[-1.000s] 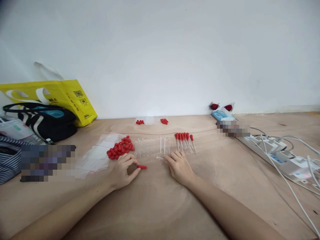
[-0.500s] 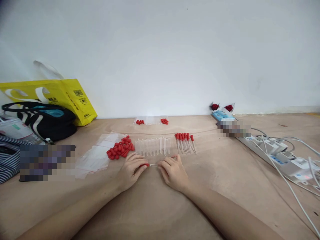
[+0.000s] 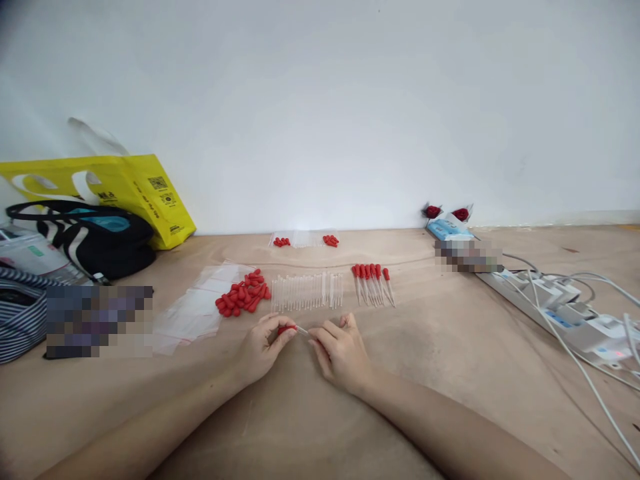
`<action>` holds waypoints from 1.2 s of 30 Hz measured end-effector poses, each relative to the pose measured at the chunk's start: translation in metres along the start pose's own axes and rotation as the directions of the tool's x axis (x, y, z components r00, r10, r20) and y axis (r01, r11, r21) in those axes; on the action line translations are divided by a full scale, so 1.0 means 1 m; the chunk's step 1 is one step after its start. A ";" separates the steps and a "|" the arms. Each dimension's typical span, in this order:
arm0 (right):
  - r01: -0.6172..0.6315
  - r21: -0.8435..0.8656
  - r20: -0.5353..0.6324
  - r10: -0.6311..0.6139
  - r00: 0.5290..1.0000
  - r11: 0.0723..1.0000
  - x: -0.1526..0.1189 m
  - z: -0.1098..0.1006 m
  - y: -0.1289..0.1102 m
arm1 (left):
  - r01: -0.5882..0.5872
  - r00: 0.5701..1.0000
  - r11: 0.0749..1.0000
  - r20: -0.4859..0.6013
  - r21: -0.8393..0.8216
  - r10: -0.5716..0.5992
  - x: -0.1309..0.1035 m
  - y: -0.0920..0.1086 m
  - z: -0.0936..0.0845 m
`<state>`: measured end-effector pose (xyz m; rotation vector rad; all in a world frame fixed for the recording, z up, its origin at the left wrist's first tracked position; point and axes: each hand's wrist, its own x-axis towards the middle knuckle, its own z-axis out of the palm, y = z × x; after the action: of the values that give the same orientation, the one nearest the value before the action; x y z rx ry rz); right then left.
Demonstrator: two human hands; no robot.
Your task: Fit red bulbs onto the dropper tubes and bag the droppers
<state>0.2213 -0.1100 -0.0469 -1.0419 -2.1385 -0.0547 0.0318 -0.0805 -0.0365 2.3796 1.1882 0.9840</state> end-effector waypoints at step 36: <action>-0.070 0.050 0.157 0.061 0.986 0.996 0.012 -0.002 0.002 | -0.126 0.989 0.988 0.087 0.084 0.119 -0.003 -0.001 -0.001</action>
<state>0.2191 -0.1012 -0.0387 -1.1153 -2.2297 0.1205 0.0297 -0.0824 -0.0373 2.5639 1.0888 0.8778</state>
